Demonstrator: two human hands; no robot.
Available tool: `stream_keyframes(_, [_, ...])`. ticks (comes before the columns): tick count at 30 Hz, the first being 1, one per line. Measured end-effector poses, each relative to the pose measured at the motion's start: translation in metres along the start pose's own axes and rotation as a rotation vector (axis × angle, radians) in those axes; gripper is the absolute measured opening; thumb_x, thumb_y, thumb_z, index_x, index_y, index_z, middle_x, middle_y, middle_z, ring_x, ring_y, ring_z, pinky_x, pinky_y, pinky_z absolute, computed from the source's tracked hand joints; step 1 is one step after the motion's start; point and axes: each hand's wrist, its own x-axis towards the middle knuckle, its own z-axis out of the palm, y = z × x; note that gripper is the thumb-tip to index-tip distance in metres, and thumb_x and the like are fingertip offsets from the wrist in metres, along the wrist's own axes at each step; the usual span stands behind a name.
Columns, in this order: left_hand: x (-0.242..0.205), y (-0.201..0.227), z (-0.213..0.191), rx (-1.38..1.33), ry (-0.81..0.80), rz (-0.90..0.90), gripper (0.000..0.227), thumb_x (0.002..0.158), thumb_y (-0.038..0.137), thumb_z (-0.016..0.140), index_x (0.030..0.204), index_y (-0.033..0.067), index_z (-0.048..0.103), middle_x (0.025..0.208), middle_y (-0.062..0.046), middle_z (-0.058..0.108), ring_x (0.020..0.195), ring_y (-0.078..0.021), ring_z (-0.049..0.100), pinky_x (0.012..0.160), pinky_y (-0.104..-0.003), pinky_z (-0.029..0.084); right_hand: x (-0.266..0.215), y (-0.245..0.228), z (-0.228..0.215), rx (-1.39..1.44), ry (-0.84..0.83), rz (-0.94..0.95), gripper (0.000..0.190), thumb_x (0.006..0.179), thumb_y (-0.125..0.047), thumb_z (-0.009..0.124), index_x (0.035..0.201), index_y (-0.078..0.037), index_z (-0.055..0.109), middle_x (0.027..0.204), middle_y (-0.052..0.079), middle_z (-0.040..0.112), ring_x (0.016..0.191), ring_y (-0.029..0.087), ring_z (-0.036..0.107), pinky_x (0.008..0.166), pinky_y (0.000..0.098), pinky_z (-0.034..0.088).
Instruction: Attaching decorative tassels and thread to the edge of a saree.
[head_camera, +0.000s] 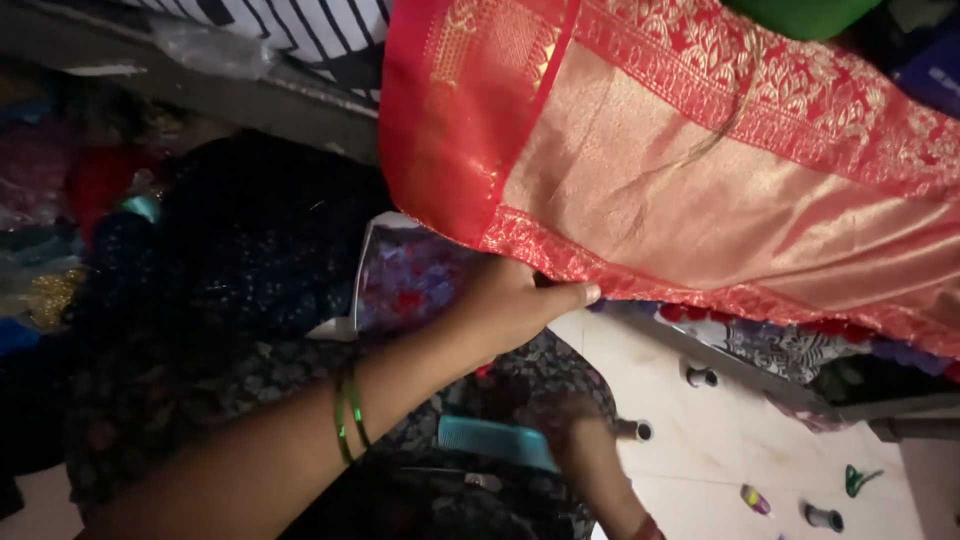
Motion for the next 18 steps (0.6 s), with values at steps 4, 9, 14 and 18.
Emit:
stream_keyframes(4, [0.004,0.015,0.003,0.163,-0.04,-0.069,0.034,0.086,0.03,0.077,0.111,0.0065,0.075,0.1,-0.007,0.077,0.094,-0.0187,0.073,0.086,-0.035,0.055,-0.026,-0.001,0.026,-0.238,0.016,-0.239,0.044,0.076,-0.014,0.07,0.115,0.002,0.06,0.112,0.023,0.064,0.108,0.049,0.06,0.096,0.054,0.048])
stream_keyframes(9, [0.013,0.017,-0.001,-0.012,-0.148,-0.332,0.027,0.084,0.026,0.073,0.092,0.0004,0.08,0.08,-0.009,0.079,0.072,-0.0169,0.074,0.068,-0.031,0.057,-0.014,-0.018,-0.045,-0.034,-0.164,0.126,0.028,0.081,-0.017,0.067,0.108,-0.009,0.068,0.102,0.017,0.069,0.098,0.036,0.068,0.086,0.0443,0.054])
stream_keyframes(14, [0.02,0.044,-0.002,-0.124,-0.259,-0.527,0.022,0.081,0.018,0.074,0.086,-0.0039,0.078,0.078,-0.012,0.077,0.066,-0.0181,0.072,0.062,-0.032,0.055,0.04,-0.093,-0.207,-0.434,0.104,-0.35,0.035,0.08,-0.005,0.062,0.115,-0.009,0.069,0.101,0.011,0.071,0.095,0.029,0.068,0.081,0.0408,0.053])
stream_keyframes(18, [0.022,0.047,-0.001,-0.016,-0.259,-0.562,0.018,0.081,0.015,0.075,0.083,-0.0025,0.078,0.077,-0.013,0.077,0.062,-0.0181,0.07,0.057,-0.032,0.051,0.048,-0.109,-0.235,-0.813,0.269,-0.513,0.049,0.079,0.0,0.063,0.128,-0.005,0.07,0.096,0.011,0.073,0.081,0.023,0.068,0.079,0.0453,0.049])
